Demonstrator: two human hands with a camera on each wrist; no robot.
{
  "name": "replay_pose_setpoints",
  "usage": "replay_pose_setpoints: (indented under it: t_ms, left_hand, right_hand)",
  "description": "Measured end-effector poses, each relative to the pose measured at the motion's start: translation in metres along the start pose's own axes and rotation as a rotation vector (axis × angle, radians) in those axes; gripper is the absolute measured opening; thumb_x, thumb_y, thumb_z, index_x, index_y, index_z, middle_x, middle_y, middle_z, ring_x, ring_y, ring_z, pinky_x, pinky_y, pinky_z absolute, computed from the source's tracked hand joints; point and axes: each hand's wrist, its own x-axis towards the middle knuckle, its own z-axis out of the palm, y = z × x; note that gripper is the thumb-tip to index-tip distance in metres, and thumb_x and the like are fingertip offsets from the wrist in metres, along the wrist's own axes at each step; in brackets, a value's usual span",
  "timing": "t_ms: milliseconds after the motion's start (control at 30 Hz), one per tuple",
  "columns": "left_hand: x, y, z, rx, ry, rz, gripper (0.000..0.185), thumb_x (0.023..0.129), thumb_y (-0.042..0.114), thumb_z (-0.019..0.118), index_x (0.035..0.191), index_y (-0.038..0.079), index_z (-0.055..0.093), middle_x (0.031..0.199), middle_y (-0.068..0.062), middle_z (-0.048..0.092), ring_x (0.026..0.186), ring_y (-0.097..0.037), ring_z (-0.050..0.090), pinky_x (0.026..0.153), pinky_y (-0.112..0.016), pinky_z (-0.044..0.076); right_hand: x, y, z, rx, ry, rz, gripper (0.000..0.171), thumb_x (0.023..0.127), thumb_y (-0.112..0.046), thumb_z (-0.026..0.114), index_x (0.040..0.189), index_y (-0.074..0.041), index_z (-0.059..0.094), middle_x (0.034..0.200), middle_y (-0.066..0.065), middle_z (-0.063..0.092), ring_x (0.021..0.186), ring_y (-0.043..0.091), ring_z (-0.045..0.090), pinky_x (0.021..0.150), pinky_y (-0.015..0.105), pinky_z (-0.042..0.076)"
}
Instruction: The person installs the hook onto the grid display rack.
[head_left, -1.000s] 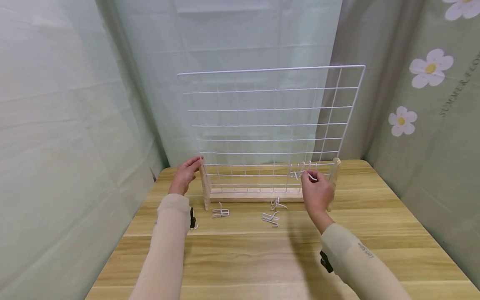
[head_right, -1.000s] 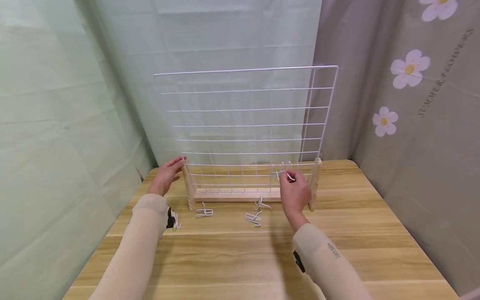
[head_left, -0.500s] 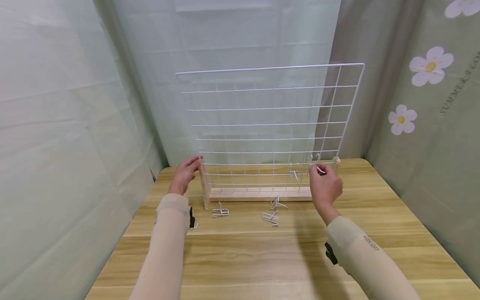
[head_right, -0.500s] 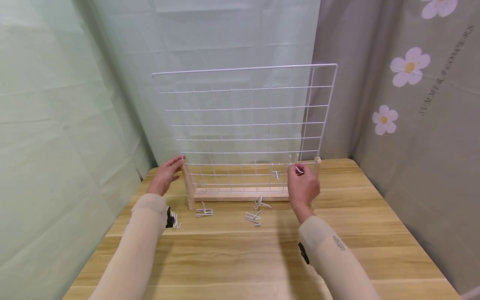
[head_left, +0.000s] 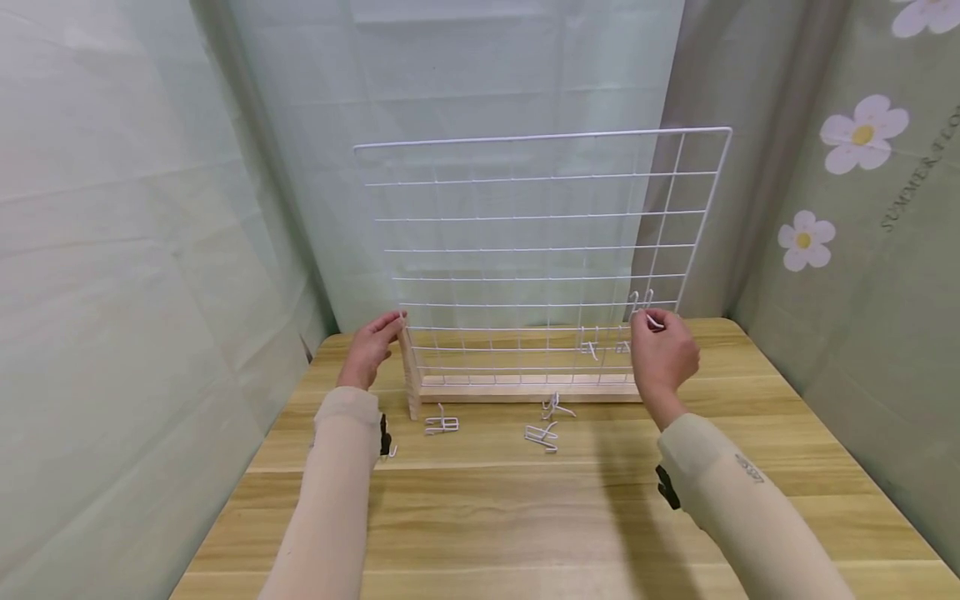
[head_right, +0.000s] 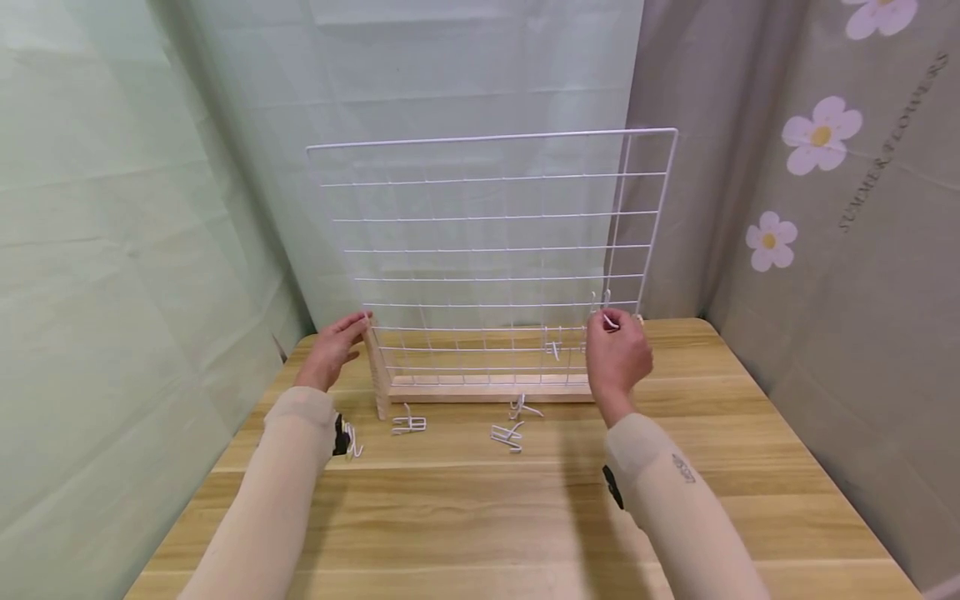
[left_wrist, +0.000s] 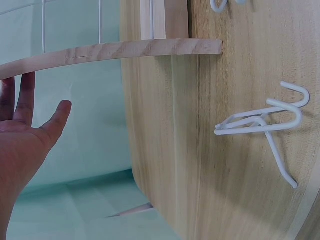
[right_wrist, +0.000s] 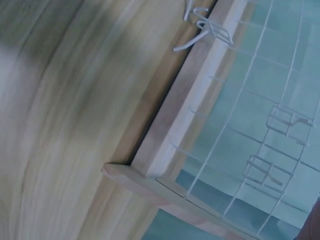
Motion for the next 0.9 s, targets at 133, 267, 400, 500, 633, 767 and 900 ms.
replay_pose_setpoints:
  t_ms: [133, 267, 400, 500, 633, 767, 900]
  left_hand:
    - [0.003, -0.002, -0.001, -0.003, 0.000, -0.002, 0.046, 0.105, 0.022, 0.050, 0.147, 0.002, 0.045, 0.151, -0.017, 0.043, 0.139, -0.033, 0.038, 0.114, -0.056, 0.022]
    - [0.012, -0.010, -0.003, -0.007, 0.009, 0.002, 0.046, 0.105, 0.024, 0.051, 0.147, 0.004, 0.047, 0.151, -0.017, 0.044, 0.139, -0.033, 0.038, 0.114, -0.057, 0.022]
    - [0.021, -0.021, -0.005, 0.009, 0.024, 0.012, 0.047, 0.104, 0.030, 0.052, 0.146, 0.009, 0.049, 0.150, -0.012, 0.046, 0.138, -0.029, 0.039, 0.114, -0.055, 0.023]
    - [0.023, -0.025, -0.005, 0.025, 0.030, 0.023, 0.048, 0.104, 0.033, 0.052, 0.146, 0.010, 0.050, 0.149, -0.011, 0.047, 0.137, -0.028, 0.041, 0.114, -0.054, 0.024]
    - [0.022, -0.025, -0.005, 0.026, 0.032, 0.032, 0.048, 0.104, 0.034, 0.052, 0.146, 0.010, 0.050, 0.148, -0.011, 0.048, 0.136, -0.029, 0.041, 0.114, -0.055, 0.023]
    - [0.022, -0.025, -0.005, 0.022, 0.031, 0.023, 0.048, 0.104, 0.033, 0.052, 0.146, 0.010, 0.050, 0.149, -0.011, 0.047, 0.137, -0.029, 0.041, 0.114, -0.054, 0.024]
    - [0.023, -0.026, -0.005, 0.023, 0.029, 0.010, 0.047, 0.104, 0.033, 0.052, 0.145, 0.011, 0.050, 0.149, -0.010, 0.047, 0.137, -0.028, 0.041, 0.114, -0.053, 0.024]
  right_hand:
    - [0.007, -0.005, 0.001, -0.014, 0.007, -0.005, 0.026, 0.091, -0.029, 0.062, 0.094, -0.008, 0.076, 0.092, 0.009, 0.074, 0.086, 0.030, 0.068, 0.070, 0.045, 0.041]
    - [0.011, -0.012, 0.001, -0.018, -0.005, -0.001, 0.027, 0.092, -0.030, 0.061, 0.095, -0.007, 0.076, 0.094, 0.009, 0.074, 0.089, 0.030, 0.067, 0.072, 0.043, 0.041]
    - [0.015, -0.018, 0.001, -0.022, -0.019, -0.002, 0.028, 0.093, -0.029, 0.060, 0.098, -0.006, 0.076, 0.097, 0.009, 0.074, 0.091, 0.029, 0.067, 0.074, 0.044, 0.043]
    - [0.017, -0.022, 0.001, -0.031, -0.014, -0.008, 0.028, 0.093, -0.028, 0.059, 0.098, -0.006, 0.075, 0.097, 0.010, 0.074, 0.091, 0.030, 0.068, 0.074, 0.045, 0.044]
    - [0.021, -0.024, 0.001, -0.045, 0.008, -0.019, 0.027, 0.092, -0.028, 0.059, 0.097, -0.006, 0.076, 0.096, 0.009, 0.074, 0.090, 0.031, 0.068, 0.072, 0.048, 0.045]
    - [0.023, -0.026, 0.001, -0.055, 0.008, -0.014, 0.028, 0.092, -0.028, 0.059, 0.096, -0.007, 0.076, 0.096, 0.009, 0.074, 0.090, 0.032, 0.068, 0.072, 0.049, 0.045]
    - [0.024, -0.026, 0.002, -0.064, -0.002, -0.004, 0.028, 0.093, -0.029, 0.059, 0.097, -0.007, 0.076, 0.097, 0.009, 0.074, 0.091, 0.032, 0.067, 0.073, 0.049, 0.045]
